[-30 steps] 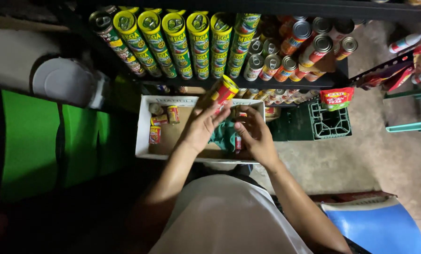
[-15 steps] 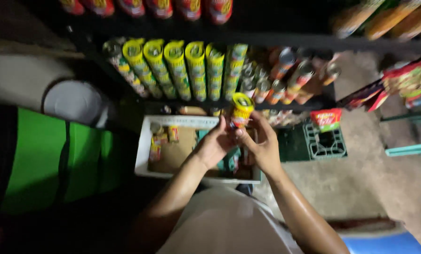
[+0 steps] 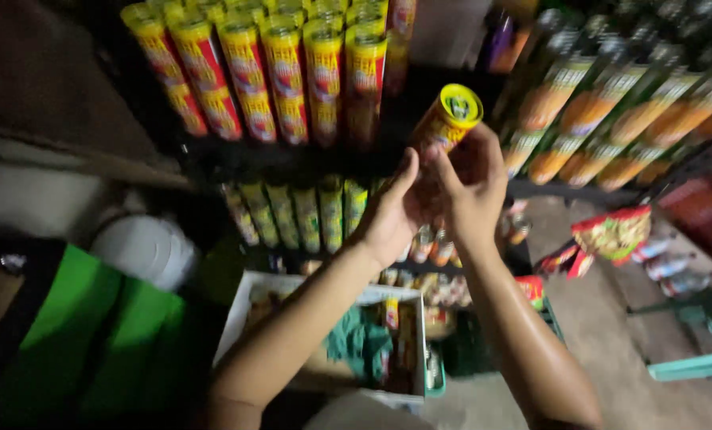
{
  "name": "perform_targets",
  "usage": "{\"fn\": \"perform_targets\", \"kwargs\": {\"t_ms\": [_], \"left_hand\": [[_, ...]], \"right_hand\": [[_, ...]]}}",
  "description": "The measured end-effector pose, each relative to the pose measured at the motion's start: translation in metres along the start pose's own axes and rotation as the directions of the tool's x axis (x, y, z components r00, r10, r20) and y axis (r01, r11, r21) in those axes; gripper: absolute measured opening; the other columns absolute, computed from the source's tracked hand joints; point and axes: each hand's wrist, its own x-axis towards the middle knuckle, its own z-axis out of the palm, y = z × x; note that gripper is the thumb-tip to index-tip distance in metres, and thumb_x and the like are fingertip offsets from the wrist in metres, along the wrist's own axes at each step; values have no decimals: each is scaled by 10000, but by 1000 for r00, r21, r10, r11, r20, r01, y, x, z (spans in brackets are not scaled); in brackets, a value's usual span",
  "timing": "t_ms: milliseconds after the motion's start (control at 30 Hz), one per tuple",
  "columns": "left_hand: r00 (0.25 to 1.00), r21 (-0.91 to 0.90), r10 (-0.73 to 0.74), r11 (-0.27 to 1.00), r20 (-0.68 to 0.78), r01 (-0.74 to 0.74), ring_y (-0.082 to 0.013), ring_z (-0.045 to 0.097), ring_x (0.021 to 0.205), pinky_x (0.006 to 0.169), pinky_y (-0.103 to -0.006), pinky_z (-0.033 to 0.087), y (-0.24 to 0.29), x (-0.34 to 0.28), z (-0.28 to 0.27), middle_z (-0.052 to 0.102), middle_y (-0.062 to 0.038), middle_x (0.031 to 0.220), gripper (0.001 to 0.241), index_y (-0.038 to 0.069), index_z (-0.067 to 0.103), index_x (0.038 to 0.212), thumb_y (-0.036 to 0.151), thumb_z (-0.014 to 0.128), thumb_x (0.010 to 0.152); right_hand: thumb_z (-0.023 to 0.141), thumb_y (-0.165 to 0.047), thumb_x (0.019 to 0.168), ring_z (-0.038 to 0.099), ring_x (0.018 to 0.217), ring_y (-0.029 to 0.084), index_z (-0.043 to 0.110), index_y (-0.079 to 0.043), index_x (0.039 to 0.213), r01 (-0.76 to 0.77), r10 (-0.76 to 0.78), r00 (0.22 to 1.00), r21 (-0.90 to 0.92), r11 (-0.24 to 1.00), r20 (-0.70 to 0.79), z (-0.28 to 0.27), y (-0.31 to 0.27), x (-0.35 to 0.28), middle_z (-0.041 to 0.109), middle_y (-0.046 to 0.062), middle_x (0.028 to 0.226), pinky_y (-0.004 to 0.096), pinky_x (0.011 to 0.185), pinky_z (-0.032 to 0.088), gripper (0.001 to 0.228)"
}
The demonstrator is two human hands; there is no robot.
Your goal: The recorder is wiping canned goods with a cloth and stocking them onto a shelf in a storage area.
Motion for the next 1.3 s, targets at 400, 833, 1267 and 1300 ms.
{"fn": "perform_targets", "kwargs": {"t_ms": [400,833,1267,1300], "left_hand": [[935,433,337,863,-107,-261,-384,52,1566,1205,-684,105,53,90,53,5,-81,1721,1002,221,72,1643,569,642,896],[905,456,339,868,-258,-195,-376,260,1508,1106,-565,408,43,172,1,161,-50,1704,934,263,225,1627,676,628,892],[882,246,466,866,-77,-436,-218,150,1559,1279,-369,194,1,242,-90,135,-43,1703,547,118,227,1609,316,378,1123],[879,83,470,882,-83,-464,-203,177,1554,1267,-359,219,-12,259,-115,174,-29,1695,515,146,243,1608,313,356,1134]], "right_hand": [[877,-144,911,698,1092,326,655,2,1217,50,-50,999,-39,998,-5,34,80,141,713,217,1112,461,957,544,405],[898,-147,814,751,1010,286,749,-72,1121,-51,74,994,-267,962,79,61,168,199,760,167,1004,373,856,603,350],[894,-397,808,717,1100,280,698,-178,1183,-146,197,973,-345,927,118,61,175,191,755,101,1092,419,942,570,477],[891,-413,814,716,1108,267,688,-197,1209,-185,236,964,-329,926,123,60,177,186,753,93,1111,421,953,564,494]]}}
